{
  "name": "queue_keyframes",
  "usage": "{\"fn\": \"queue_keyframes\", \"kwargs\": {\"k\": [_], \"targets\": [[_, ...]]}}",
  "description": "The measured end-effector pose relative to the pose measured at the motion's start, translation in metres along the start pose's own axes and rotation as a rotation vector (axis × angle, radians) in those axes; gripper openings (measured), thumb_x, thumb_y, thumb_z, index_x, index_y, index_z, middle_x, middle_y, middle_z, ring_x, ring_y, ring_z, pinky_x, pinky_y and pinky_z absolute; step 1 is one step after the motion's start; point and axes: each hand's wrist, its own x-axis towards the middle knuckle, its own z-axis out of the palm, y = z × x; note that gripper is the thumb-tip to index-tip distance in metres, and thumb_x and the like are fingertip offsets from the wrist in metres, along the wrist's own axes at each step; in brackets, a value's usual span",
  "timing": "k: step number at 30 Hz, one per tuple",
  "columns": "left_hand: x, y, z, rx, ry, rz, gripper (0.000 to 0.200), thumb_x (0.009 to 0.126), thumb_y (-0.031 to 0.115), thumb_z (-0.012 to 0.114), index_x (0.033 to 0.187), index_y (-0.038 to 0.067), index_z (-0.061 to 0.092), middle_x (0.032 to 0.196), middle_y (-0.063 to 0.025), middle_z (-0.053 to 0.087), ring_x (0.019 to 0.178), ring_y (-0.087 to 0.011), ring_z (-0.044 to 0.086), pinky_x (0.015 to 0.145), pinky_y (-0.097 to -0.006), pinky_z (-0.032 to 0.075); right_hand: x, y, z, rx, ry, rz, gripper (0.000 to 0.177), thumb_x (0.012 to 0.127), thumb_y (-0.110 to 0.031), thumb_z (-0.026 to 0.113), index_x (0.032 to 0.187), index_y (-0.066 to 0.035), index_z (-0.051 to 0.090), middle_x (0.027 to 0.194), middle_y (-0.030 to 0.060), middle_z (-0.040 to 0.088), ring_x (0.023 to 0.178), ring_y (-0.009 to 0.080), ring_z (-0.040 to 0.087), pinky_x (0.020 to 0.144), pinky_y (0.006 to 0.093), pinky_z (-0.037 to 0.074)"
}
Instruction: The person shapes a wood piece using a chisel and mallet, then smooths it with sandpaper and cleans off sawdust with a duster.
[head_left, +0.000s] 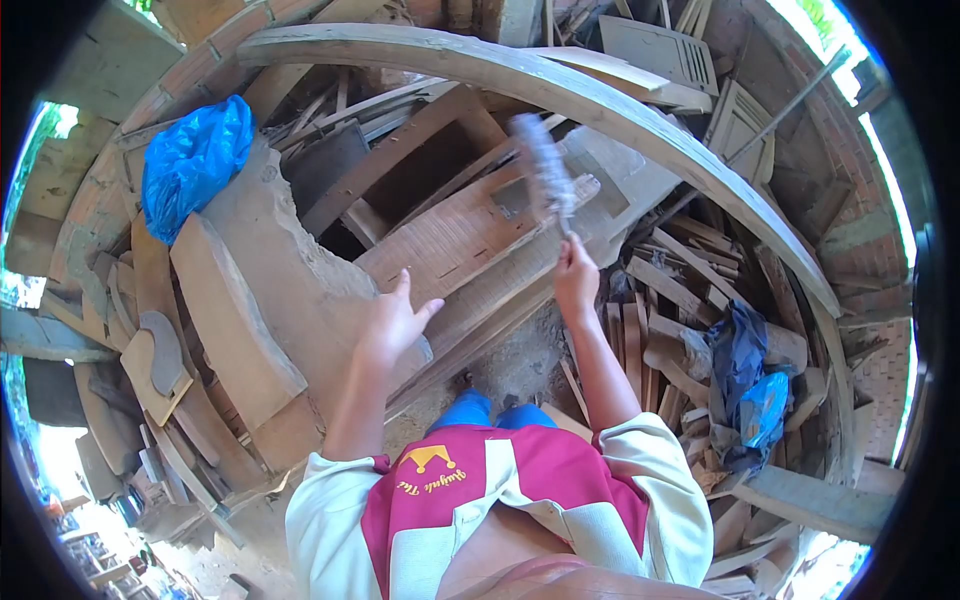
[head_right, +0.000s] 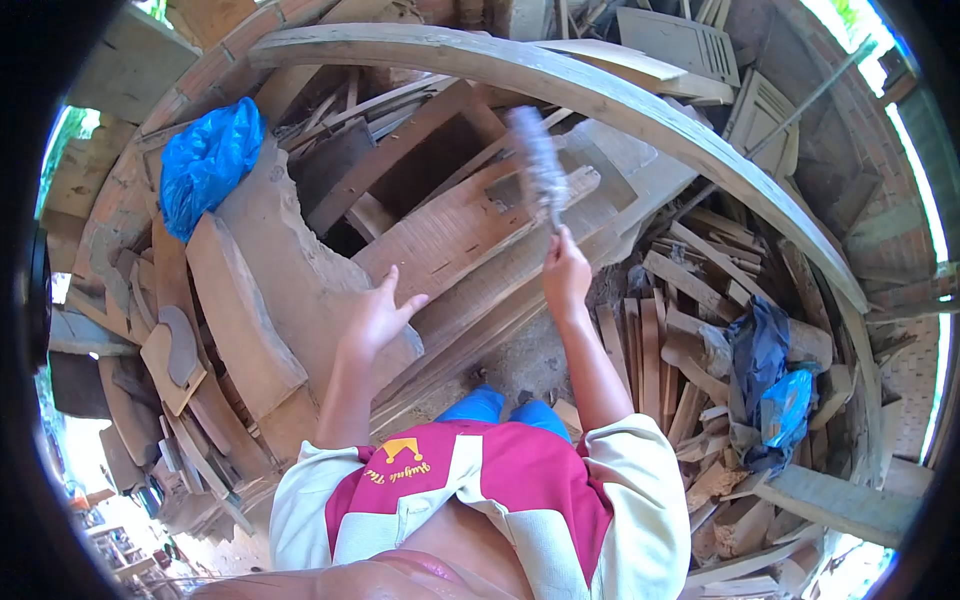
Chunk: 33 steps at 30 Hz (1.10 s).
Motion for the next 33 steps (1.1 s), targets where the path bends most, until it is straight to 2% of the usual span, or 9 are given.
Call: {"fn": "queue_keyframes", "kwargs": {"k": [1,4,8,11,17,24,27,31,33], "targets": [[0.004,-0.008,-0.004,-0.005,0.007,-0.006,0.08,0.076,0.054,0.051,0.133,0.003,0.025,0.109,-0.0254,0.053,0.104,-0.0346,0.051,0.093,-0.0409,0.036,0.008,-0.008,-0.001,0.071,-0.001,0.131,0.026,0.086,-0.021,0.047,0.103,-0.004,0.056,0.076,0.0206,0.059,0.069,0.0371,0.058,0.059,0.0427,0.045],[0.019,-0.038,-0.004,0.26,0.217,-0.113,0.08,0.078,0.058,0.044,0.13,0.0,0.028,0.098,-0.0217,0.059,0.095,-0.0293,0.057,0.091,-0.0503,0.032,0.023,-0.032,0.011,0.139,-0.014,0.014,0.023,0.086,-0.021,0.046,0.101,-0.007,0.057,0.074,0.0185,0.06,0.067,0.0356,0.058,0.057,0.0434,0.044],[0.026,-0.055,-0.009,0.178,0.186,-0.208,0.077,0.078,0.057,0.046,0.128,-0.001,0.033,0.099,-0.021,0.059,0.097,-0.0304,0.055,0.094,-0.0509,0.029,0.016,-0.1,0.062,0.192,-0.388,-0.448,0.016,0.081,-0.021,0.051,0.09,-0.011,0.057,0.067,0.0147,0.058,0.063,0.0331,0.058,0.056,0.0439,0.044],[0.029,-0.057,-0.003,0.246,0.187,-0.146,0.071,0.076,0.056,0.05,0.113,-0.005,0.047,0.094,-0.0218,0.06,0.092,-0.0315,0.057,0.091,-0.0472,0.034,0.025,-0.1,0.091,-0.002,-0.495,-0.393,0.019,0.083,-0.022,0.046,0.095,-0.012,0.057,0.068,0.0144,0.06,0.064,0.0344,0.058,0.057,0.0451,0.045],[0.036,-0.058,0.005,0.301,0.258,-0.038,0.064,0.074,0.051,0.056,0.103,-0.006,0.051,0.081,-0.022,0.061,0.078,-0.0336,0.06,0.073,-0.043,0.046,0.083,-0.056,0.064,-0.147,-0.087,0.002,0.024,0.086,-0.023,0.043,0.101,-0.008,0.054,0.069,0.0169,0.06,0.064,0.0356,0.059,0.054,0.0456,0.045],[0.044,-0.033,-0.002,0.218,0.234,-0.204,0.059,0.074,0.049,0.057,0.102,-0.003,0.053,0.086,-0.0186,0.062,0.085,-0.0329,0.059,0.073,-0.0403,0.048,0.05,-0.089,0.091,0.169,-0.508,-0.547,0.014,0.083,-0.021,0.044,0.081,-0.011,0.053,0.064,0.0134,0.057,0.063,0.0337,0.058,0.056,0.0462,0.044],[0.048,-0.025,-0.003,0.202,0.198,-0.302,0.057,0.074,0.049,0.058,0.099,-0.003,0.055,0.087,-0.0189,0.062,0.086,-0.032,0.059,0.074,-0.04,0.047,0.068,-0.066,0.098,0.074,-0.514,-0.463,0.016,0.084,-0.021,0.042,0.084,-0.011,0.054,0.065,0.0136,0.058,0.063,0.0337,0.058,0.055,0.0463,0.044],[0.053,-0.019,0.0,0.191,0.207,-0.374,0.057,0.073,0.048,0.059,0.099,-0.003,0.056,0.092,-0.0203,0.061,0.087,-0.0317,0.059,0.076,-0.0394,0.047,0.127,-0.024,0.062,-0.075,-0.235,-0.144,0.019,0.087,-0.02,0.043,0.096,-0.007,0.053,0.063,0.0141,0.058,0.059,0.0335,0.058,0.05,0.0441,0.045],[0.057,-0.018,0.004,0.179,0.238,-0.39,0.057,0.073,0.048,0.059,0.1,-0.002,0.055,0.094,-0.021,0.06,0.088,-0.0317,0.059,0.076,-0.0394,0.047,0.135,-0.009,0.056,-0.013,-0.208,-0.259,0.02,0.086,-0.02,0.044,0.1,-0.007,0.052,0.062,0.0139,0.057,0.057,0.0331,0.058,0.049,0.0442,0.044]]}}
